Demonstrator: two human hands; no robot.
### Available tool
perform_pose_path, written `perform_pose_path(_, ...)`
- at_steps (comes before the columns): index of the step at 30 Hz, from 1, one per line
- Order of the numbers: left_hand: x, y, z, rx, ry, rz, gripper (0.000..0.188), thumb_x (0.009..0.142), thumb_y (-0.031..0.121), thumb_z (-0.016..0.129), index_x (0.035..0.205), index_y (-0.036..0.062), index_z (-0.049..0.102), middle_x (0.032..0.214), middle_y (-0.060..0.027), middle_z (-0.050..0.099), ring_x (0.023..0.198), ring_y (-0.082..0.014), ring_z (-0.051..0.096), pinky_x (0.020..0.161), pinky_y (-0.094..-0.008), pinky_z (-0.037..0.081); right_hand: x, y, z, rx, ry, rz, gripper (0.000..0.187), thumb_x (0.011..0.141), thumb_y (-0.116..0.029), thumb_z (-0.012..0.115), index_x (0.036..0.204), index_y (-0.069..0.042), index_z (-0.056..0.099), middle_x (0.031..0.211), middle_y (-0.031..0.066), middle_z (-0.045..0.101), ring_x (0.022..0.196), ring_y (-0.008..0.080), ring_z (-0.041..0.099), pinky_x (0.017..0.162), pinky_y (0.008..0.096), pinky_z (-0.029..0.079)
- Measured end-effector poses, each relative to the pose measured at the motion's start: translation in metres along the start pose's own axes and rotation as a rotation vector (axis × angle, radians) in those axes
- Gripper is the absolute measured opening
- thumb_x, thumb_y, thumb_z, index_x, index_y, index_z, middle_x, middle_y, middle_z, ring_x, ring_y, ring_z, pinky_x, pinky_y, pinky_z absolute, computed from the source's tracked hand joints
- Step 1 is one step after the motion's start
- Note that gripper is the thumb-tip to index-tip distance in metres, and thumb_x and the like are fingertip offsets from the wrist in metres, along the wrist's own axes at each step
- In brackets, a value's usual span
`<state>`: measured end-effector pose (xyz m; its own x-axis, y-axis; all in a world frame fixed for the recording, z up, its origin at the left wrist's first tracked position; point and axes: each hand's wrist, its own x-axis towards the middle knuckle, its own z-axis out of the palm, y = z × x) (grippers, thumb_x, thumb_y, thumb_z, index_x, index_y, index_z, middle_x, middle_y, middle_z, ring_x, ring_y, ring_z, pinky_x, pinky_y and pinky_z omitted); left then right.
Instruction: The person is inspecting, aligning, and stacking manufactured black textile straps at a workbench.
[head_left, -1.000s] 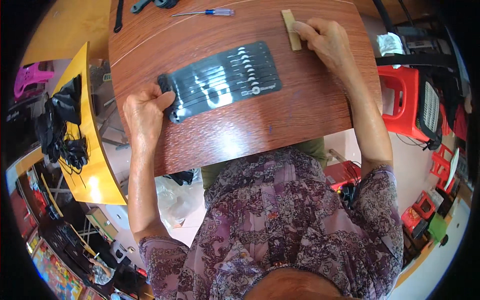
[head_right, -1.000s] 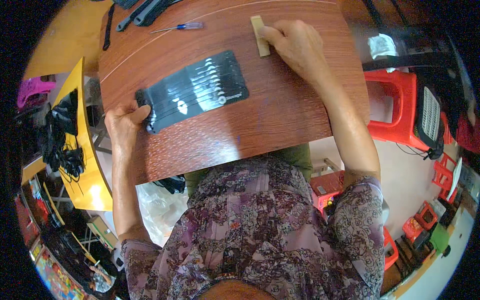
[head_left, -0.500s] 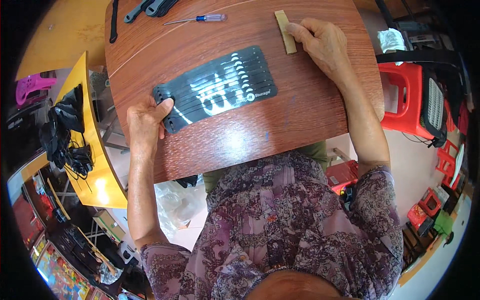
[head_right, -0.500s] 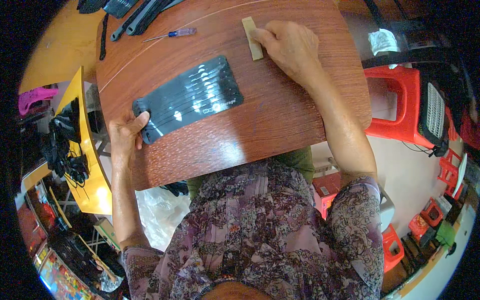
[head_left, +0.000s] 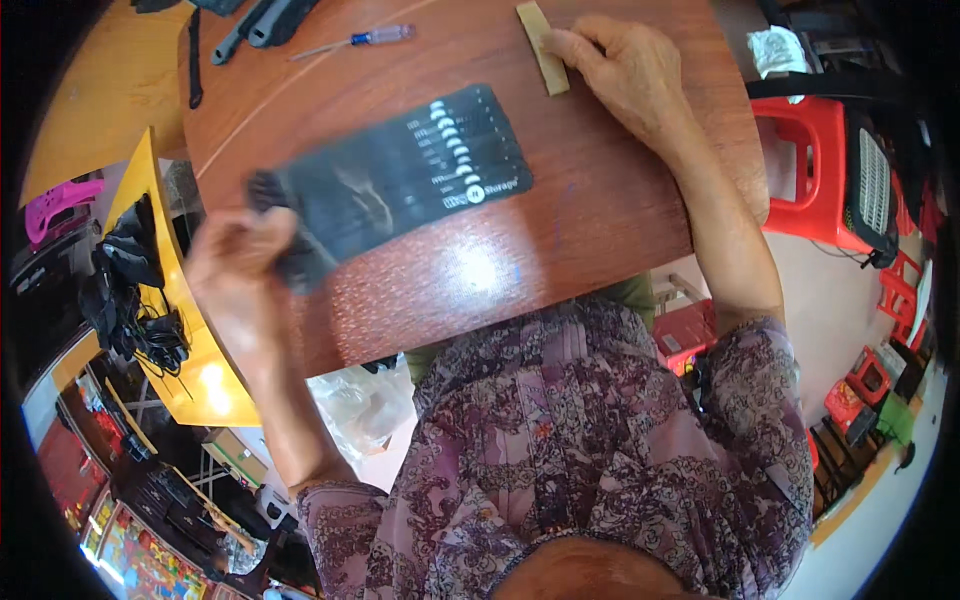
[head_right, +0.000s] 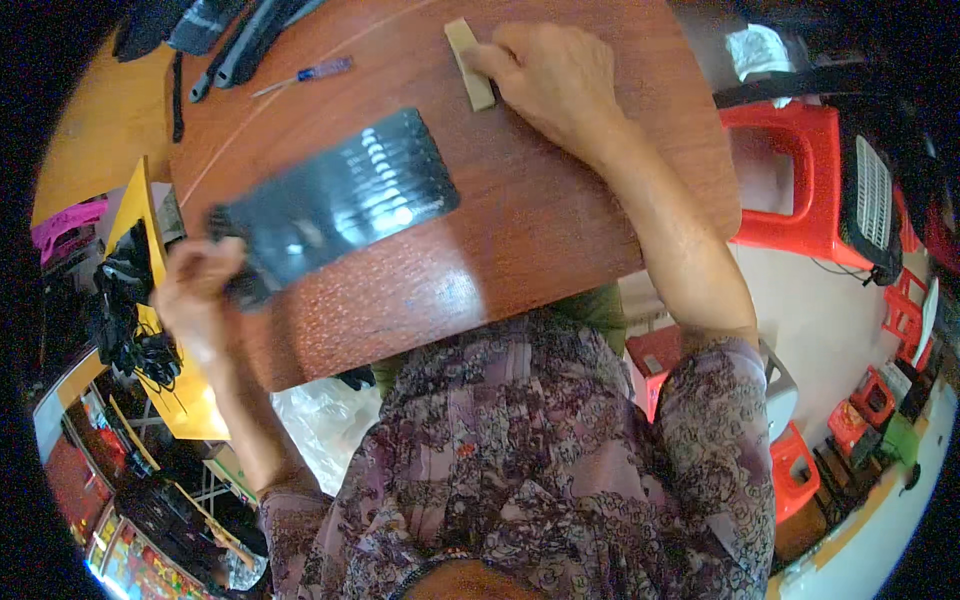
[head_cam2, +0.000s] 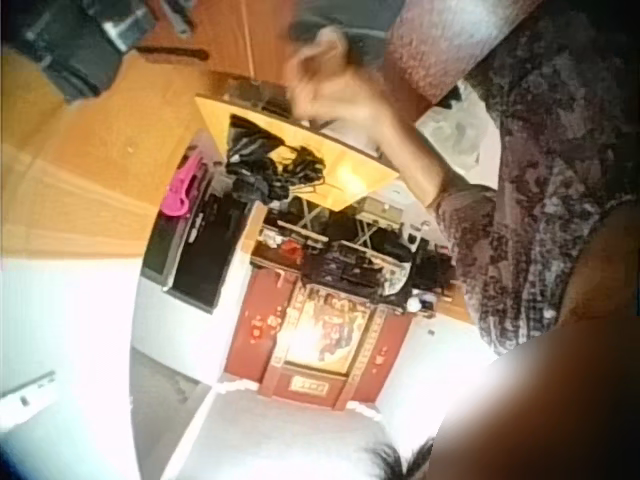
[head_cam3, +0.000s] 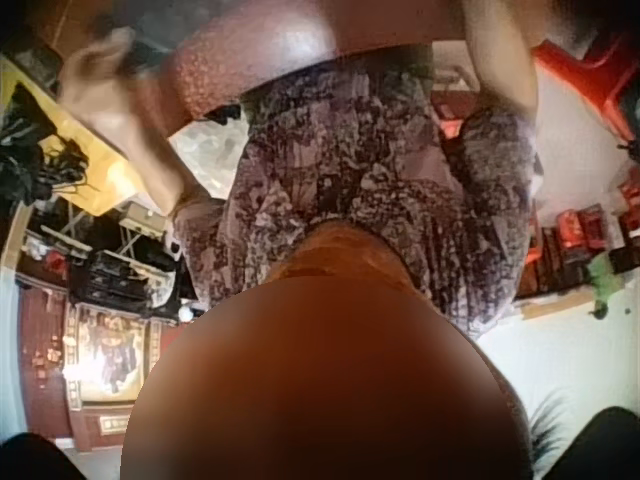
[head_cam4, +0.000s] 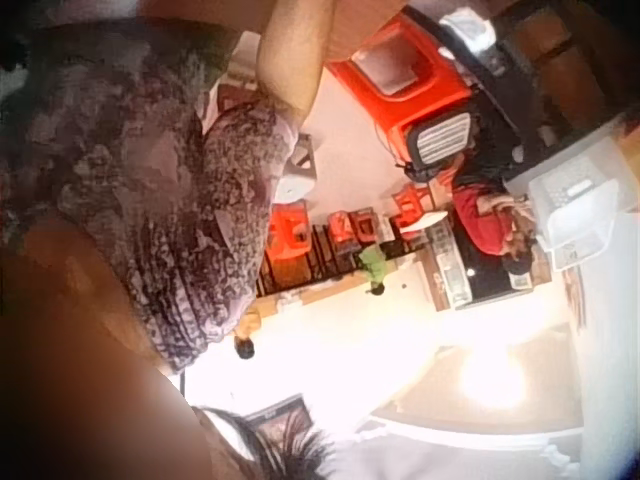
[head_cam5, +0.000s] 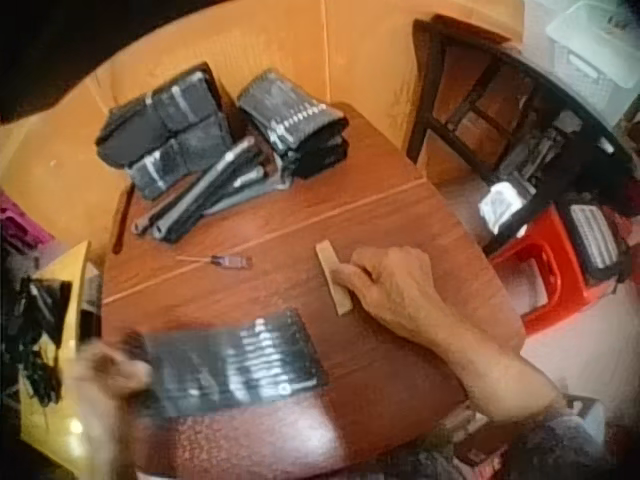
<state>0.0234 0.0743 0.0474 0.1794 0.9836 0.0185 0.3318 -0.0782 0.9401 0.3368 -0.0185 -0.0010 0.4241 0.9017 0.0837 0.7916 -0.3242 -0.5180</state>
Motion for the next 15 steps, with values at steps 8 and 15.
perform_pose_path(8,0.004,0.085,0.039,-0.058,-0.149,0.091,0.013,0.071,-0.005,0.071,0.073,-0.0017,0.058,0.064,0.0019,0.055,0.053,-0.0014,0.044,0.05,-0.0148,0.034,0.002,-0.002,-0.009,0.137,0.0,0.051,0.03,0.088,-0.026,0.06,0.072,-0.001,0.065,0.068,0.016,0.062,0.058,0.0241,0.059,0.056,0.0361,0.045)
perform_pose_path(15,-0.023,0.093,0.039,-0.093,-0.283,0.155,0.017,0.071,0.0,0.075,0.075,0.0004,0.058,0.07,0.0022,0.055,0.061,-0.004,0.046,0.058,-0.0172,0.036,0.003,0.001,-0.016,0.451,0.006,0.15,0.025,0.086,-0.019,0.062,0.071,0.001,0.065,0.062,0.009,0.061,0.057,0.0183,0.056,0.056,0.0314,0.045)
